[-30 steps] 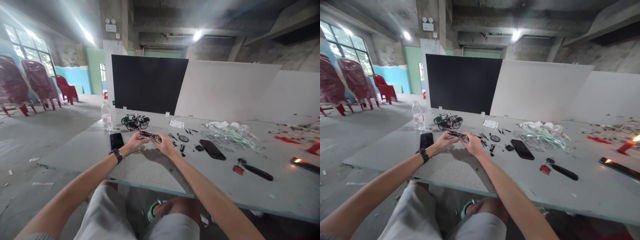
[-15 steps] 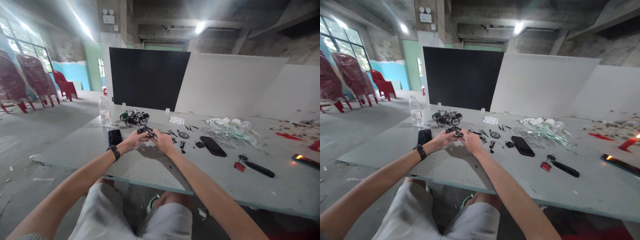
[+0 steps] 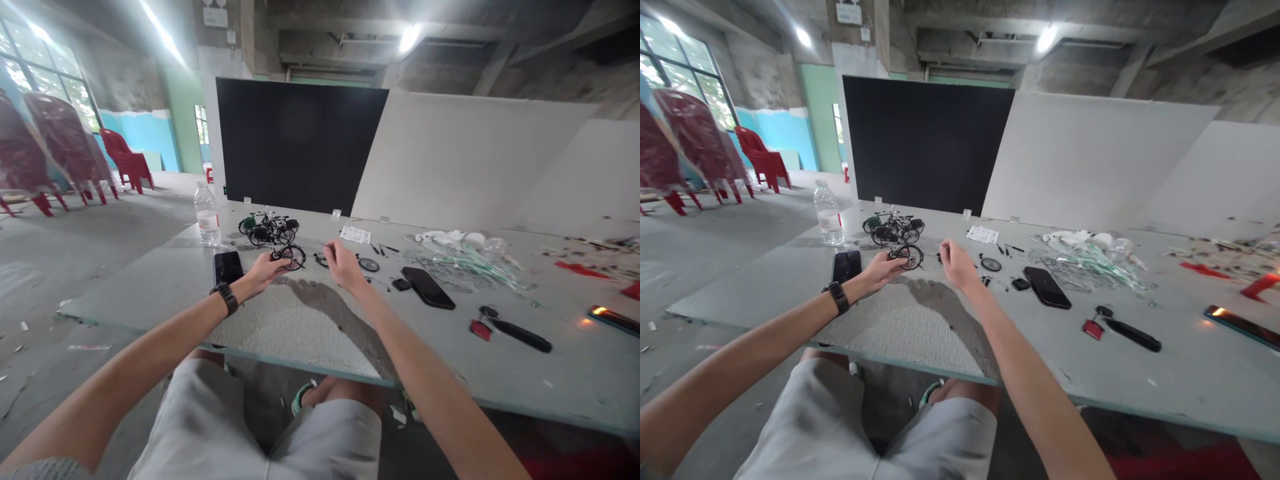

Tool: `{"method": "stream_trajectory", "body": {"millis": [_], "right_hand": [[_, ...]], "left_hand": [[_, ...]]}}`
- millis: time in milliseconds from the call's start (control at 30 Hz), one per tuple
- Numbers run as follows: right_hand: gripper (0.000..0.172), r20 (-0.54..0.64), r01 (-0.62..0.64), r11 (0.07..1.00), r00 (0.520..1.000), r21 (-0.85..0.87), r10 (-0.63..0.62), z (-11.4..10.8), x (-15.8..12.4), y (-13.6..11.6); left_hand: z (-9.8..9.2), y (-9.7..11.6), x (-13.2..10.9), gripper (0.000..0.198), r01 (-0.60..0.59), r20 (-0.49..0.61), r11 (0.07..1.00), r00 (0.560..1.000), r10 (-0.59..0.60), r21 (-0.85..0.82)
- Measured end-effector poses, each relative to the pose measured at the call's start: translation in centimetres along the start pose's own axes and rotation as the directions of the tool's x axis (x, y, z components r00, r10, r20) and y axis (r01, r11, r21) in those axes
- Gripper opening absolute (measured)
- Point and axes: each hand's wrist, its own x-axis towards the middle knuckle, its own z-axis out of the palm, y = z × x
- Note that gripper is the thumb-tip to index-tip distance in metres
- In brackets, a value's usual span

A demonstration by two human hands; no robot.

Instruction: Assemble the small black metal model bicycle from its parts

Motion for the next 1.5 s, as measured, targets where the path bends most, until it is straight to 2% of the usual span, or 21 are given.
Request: {"method": "stream_trajectory", "body": {"millis": [67, 133, 233, 333, 467, 533, 600, 667, 833, 1500], "right_hand": [[0.029, -0.052, -0.071, 0.996, 0.996, -0.059, 0.068, -1.5, 0.3, 2.0], [0.026, -0.05, -0.068, 0.993, 0.997, -0.094, 0.064, -2.8, 0.4, 4.1], [0.021, -0.03, -0.061, 0.981, 0.998, -0.187, 0.057, -4.3, 0.3, 6.6], [0.018, 0.033, -0.097, 0.972, 0.994, -0.212, 0.106, -4.8, 0.4, 7.7], [0.021, 0.156, -0.097, 0.981, 0.98, -0.17, 0.124, -3.9, 0.5, 6.9], [0.025, 0.241, -0.079, 0.983, 0.963, -0.164, 0.118, -2.7, 0.6, 6.0], [0.026, 0.277, -0.057, 0.984, 0.955, -0.17, 0.103, -1.1, 0.8, 5.1], [0.027, 0.326, 0.012, 0.976, 0.943, -0.216, 0.061, 0.5, 1.1, 4.4], [0.027, 0.353, 0.099, 0.962, 0.936, -0.255, -0.003, 3.0, 1.5, 3.3], [0.037, 0.417, 0.095, 0.943, 0.908, -0.318, 0.049, 1.5, 1.3, 2.7]], "left_hand": [[-0.1, -0.1, 0.1, 0.019, 0.01, -0.019, 1.0, 1.0, -0.009, 0.018], [-0.2, -0.1, 0.2, 0.018, 0.014, -0.038, 1.0, 0.999, -0.013, 0.026], [-0.2, 0.0, 0.1, 0.018, 0.023, -0.069, 0.999, 0.997, -0.021, 0.031], [-0.3, 0.0, 0.2, 0.018, 0.013, -0.08, 0.999, 0.997, -0.01, 0.04], [-0.4, -0.2, 0.2, 0.02, -0.001, -0.061, 0.997, 0.998, 0.005, 0.071], [-0.3, -0.3, 0.2, 0.021, -0.004, -0.065, 0.997, 0.998, 0.009, 0.08], [-0.1, -0.2, 0.1, 0.022, -0.006, -0.068, 0.997, 0.998, 0.011, 0.073], [0.1, -0.1, 0.0, 0.022, -0.001, -0.064, 0.998, 0.998, 0.005, 0.06], [0.1, 0.0, 0.0, 0.024, 0.013, -0.071, 0.998, 0.997, -0.009, 0.064], [-0.1, 0.0, -0.2, 0.022, 0.018, -0.028, 0.99, 1.0, -0.014, 0.138]]}}
